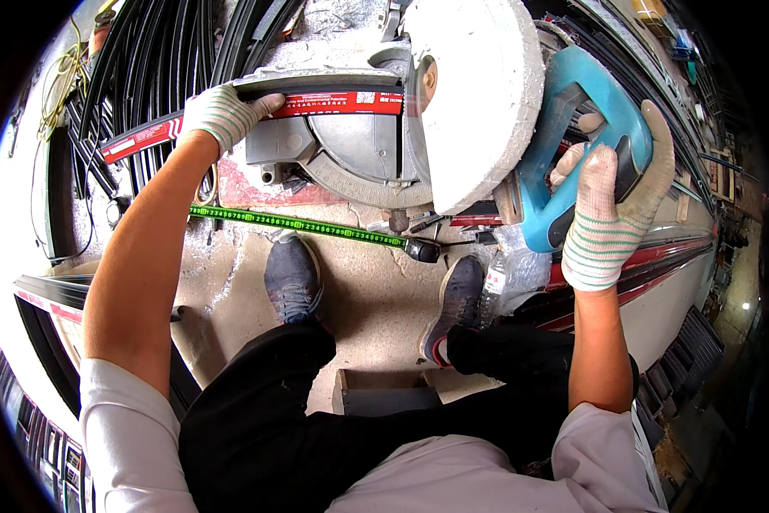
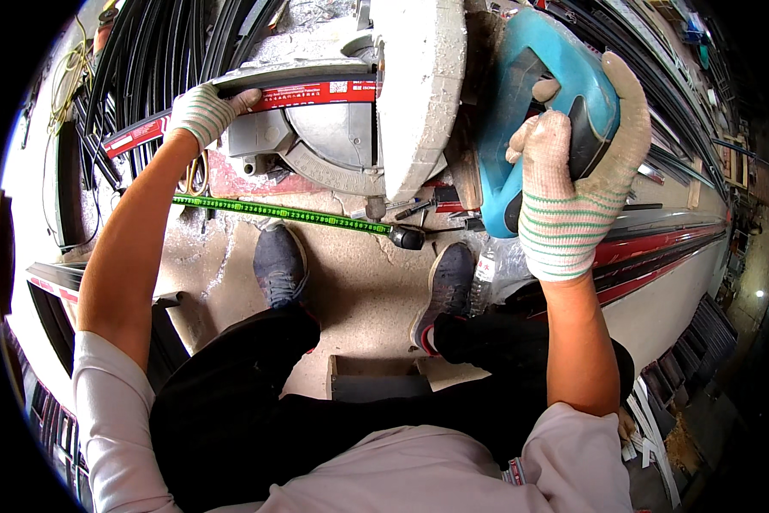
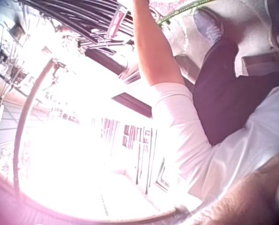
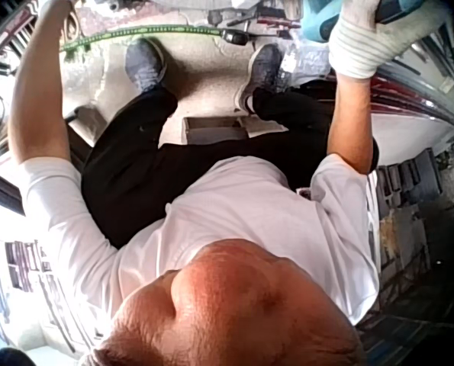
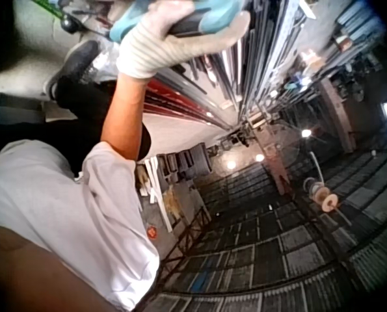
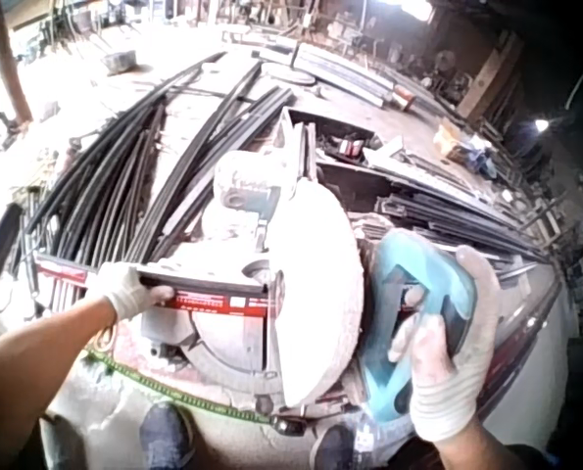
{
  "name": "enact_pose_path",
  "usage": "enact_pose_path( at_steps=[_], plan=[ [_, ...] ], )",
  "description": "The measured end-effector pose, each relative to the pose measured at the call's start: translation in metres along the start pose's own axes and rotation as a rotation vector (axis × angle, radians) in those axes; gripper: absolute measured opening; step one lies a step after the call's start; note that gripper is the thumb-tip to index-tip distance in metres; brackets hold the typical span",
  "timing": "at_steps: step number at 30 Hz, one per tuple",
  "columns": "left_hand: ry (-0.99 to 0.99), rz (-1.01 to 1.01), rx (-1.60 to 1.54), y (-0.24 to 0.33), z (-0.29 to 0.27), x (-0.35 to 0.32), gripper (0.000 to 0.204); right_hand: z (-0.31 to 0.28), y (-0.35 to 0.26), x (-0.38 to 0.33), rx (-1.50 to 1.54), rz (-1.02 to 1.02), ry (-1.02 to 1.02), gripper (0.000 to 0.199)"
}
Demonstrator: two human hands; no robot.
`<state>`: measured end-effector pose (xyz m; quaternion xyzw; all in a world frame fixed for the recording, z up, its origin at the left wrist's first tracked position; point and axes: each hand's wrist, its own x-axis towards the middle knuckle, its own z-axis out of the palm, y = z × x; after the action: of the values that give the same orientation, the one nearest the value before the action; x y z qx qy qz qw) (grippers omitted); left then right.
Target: The person measures and cuts black window frame profiles using a miter saw. They repeatedly position the profiles, operate the saw, and then fit the cut pieces into a larger frame structure on the floor.
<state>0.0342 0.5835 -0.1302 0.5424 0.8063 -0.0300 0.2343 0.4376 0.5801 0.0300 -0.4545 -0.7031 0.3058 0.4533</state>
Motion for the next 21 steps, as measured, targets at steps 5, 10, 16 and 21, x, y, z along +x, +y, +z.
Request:
enact_pose_path(
  at_steps=[5,10,16,21],
  plan=[
    [-0.001,0.003,0.022,0.002,-0.002,-0.001,0.072,-0.003,-0.003,0.006,-0.013,-0.002,-0.005,0.060],
    [0.027,-0.023,0.047,-0.011,0.008,0.009,0.079,-0.001,-0.009,0.013,-0.003,0.017,-0.013,0.061],
    [0.021,0.001,0.010,-0.009,0.008,0.010,0.082,-0.003,-0.003,0.009,-0.003,0.002,-0.011,0.062],
    [0.040,0.011,0.048,-0.008,0.007,0.008,0.080,-0.001,-0.004,0.004,0.018,0.035,-0.002,0.062]
  ],
)
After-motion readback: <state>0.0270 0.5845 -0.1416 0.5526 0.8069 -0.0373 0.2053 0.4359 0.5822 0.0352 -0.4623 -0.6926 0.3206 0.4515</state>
